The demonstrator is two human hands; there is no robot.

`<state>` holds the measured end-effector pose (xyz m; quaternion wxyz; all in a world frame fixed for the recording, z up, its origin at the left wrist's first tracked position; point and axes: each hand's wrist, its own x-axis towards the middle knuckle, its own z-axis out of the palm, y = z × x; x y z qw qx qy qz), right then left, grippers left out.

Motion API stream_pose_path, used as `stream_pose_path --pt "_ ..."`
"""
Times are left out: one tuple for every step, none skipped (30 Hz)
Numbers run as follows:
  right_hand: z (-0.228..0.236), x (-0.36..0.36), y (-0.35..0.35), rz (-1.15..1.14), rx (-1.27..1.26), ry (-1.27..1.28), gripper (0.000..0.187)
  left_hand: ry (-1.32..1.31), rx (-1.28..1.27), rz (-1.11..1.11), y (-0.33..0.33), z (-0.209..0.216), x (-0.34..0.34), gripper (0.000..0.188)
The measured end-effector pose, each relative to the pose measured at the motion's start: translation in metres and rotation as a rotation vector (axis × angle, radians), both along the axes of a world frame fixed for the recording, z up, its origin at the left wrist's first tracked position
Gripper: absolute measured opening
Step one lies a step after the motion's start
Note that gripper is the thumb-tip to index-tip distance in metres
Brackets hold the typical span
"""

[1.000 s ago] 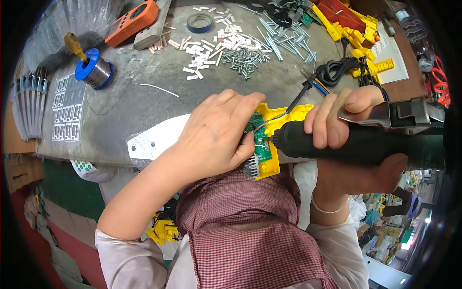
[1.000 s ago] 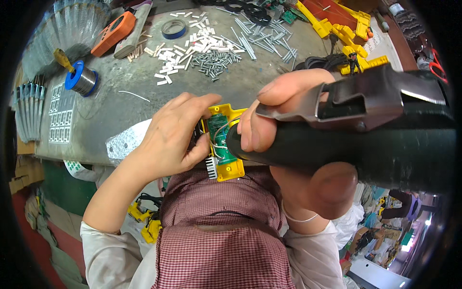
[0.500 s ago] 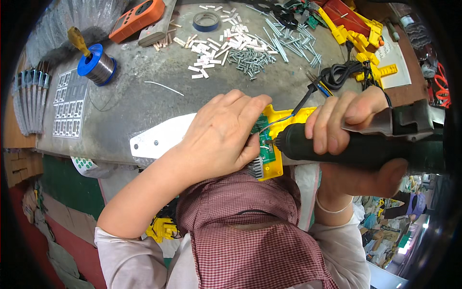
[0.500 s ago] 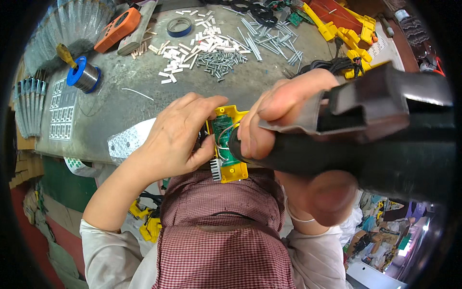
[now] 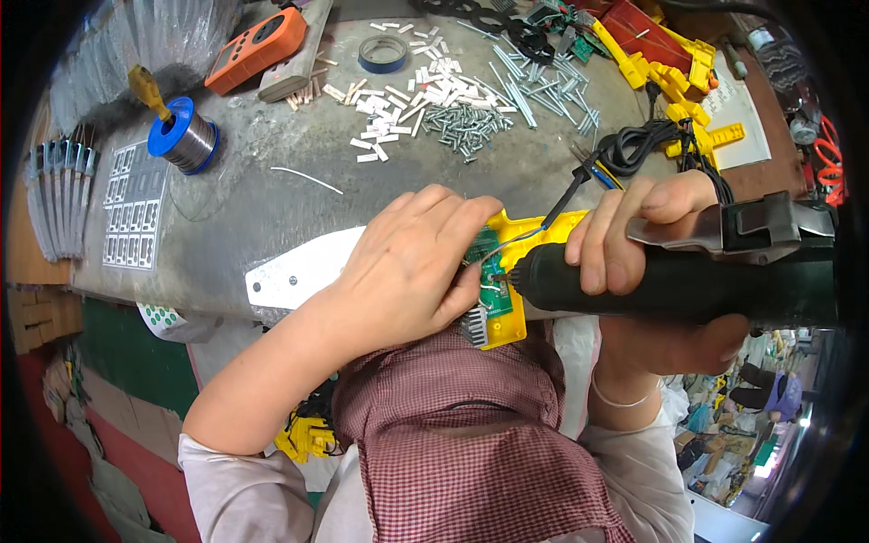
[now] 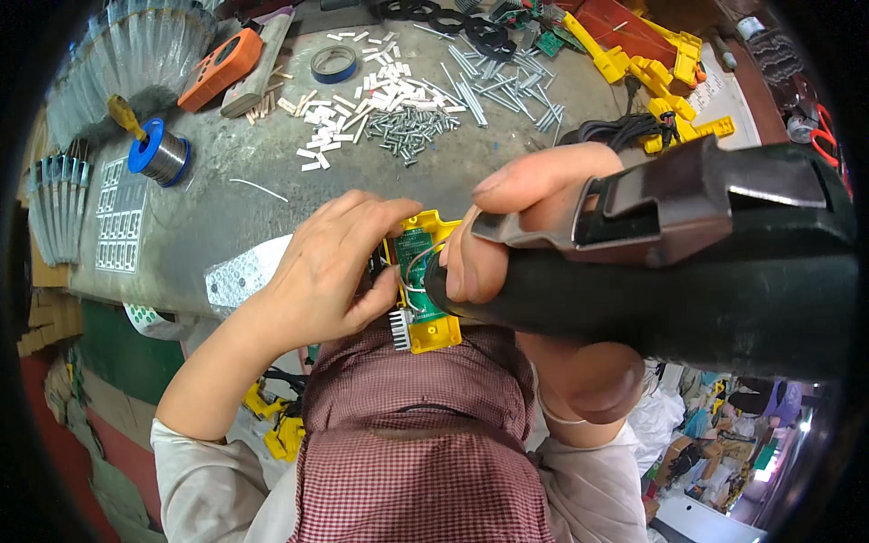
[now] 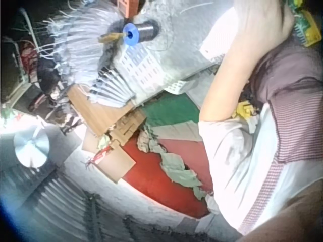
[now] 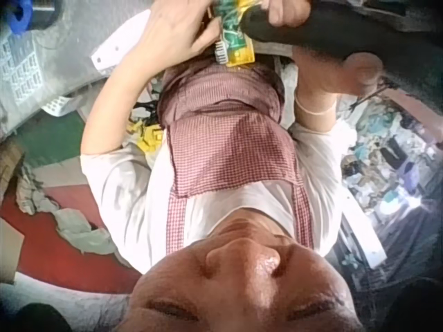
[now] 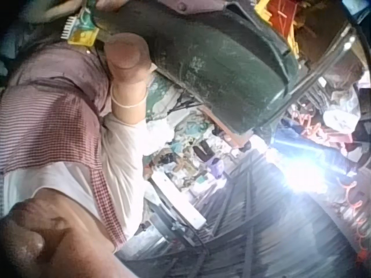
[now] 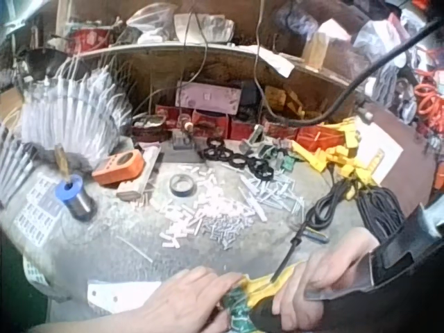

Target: Assembling an electronic device inside a yellow housing, including soldering wires to a PCB and using power tools.

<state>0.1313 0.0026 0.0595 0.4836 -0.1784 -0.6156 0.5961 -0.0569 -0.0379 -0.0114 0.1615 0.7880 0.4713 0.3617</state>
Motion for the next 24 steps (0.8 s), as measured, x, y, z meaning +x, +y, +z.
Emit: stream_pose_path --pt "-0.001 0.001 0.001 0.002 0.001 0.007 0.077 0.002 0.005 -0.007 0.001 0.000 0.000 0.053" --pt "0.000 0.003 0.001 0.003 0.003 0.013 0.077 -0.027 -0.008 -0.014 0.001 0.000 0.000 0.053" --pt "0.001 0.004 0.001 -0.004 0.007 0.018 0.077 -0.055 -0.021 -0.020 0.001 0.000 -0.001 0.053" --pt "0.002 0.004 -0.001 -0.037 -0.002 -0.030 0.077 -0.050 -0.017 -0.028 0.002 0.000 -0.001 0.053" --pt "0.004 0.004 -0.002 -0.072 -0.013 -0.077 0.077 -0.055 -0.027 -0.022 0.002 0.000 -0.001 0.053" --pt "0.004 0.003 -0.002 -0.082 -0.012 -0.072 0.077 -0.061 -0.040 -0.014 0.001 0.000 -0.002 0.053" --pt "0.005 0.002 -0.003 -0.078 -0.004 -0.105 0.077 -0.055 -0.039 -0.025 0.001 0.001 -0.002 0.053" --pt "0.005 0.003 -0.003 -0.075 0.003 -0.137 0.077 -0.054 -0.048 -0.021 0.001 0.002 -0.002 0.053" --pt "0.007 0.005 -0.003 -0.107 0.024 -0.184 0.077 -0.053 -0.055 -0.022 0.001 0.004 -0.002 0.053" --pt "0.008 0.007 -0.003 -0.123 0.026 -0.179 0.077 -0.047 -0.052 -0.037 0.001 0.005 -0.002 0.053" --pt "0.008 0.007 -0.001 -0.094 0.028 -0.168 0.077 -0.046 -0.050 -0.039 0.001 0.005 -0.002 0.052" --pt "0.007 0.006 0.000 -0.061 0.030 -0.155 0.078 -0.043 -0.049 -0.036 0.001 0.005 -0.002 0.051" --pt "0.006 0.006 0.001 -0.031 0.015 -0.124 0.077 -0.036 -0.048 -0.045 0.001 0.005 -0.002 0.051" --pt "0.005 0.005 0.001 -0.039 0.015 -0.118 0.077 -0.002 -0.033 -0.050 0.001 0.006 -0.001 0.050" --pt "0.005 0.005 0.000 -0.037 -0.006 -0.102 0.077 0.030 -0.019 -0.055 0.001 0.006 -0.001 0.049" --pt "0.005 0.005 -0.001 -0.033 -0.028 -0.086 0.077 0.034 -0.019 -0.062 0.001 0.008 0.000 0.049" --pt "0.007 0.008 -0.001 -0.025 -0.040 -0.116 0.081 0.079 0.021 -0.078 0.001 0.011 0.001 0.048" --pt "0.007 0.008 -0.001 -0.028 -0.043 -0.112 0.081 0.123 0.058 -0.090 0.002 0.013 0.002 0.046" --pt "0.007 0.006 0.000 -0.006 -0.057 -0.096 0.084 0.125 0.054 -0.094 0.002 0.014 0.002 0.046" --pt "0.007 0.006 0.002 0.017 -0.071 -0.079 0.087 0.161 0.055 -0.099 0.003 0.016 0.002 0.046" --pt "0.007 0.010 0.006 0.099 -0.109 -0.133 0.101 0.196 0.057 -0.099 0.001 0.016 0.001 0.046" --pt "0.006 0.011 0.004 0.102 -0.111 -0.132 0.101 0.196 0.053 -0.096 0.000 0.014 0.001 0.046" --pt "0.004 0.011 0.001 0.008 -0.195 -0.098 0.109 0.220 0.073 -0.087 -0.002 0.012 0.001 0.046" --pt "0.003 0.012 -0.001 -0.092 -0.277 -0.066 0.117 0.243 0.095 -0.081 -0.003 0.011 0.003 0.045"
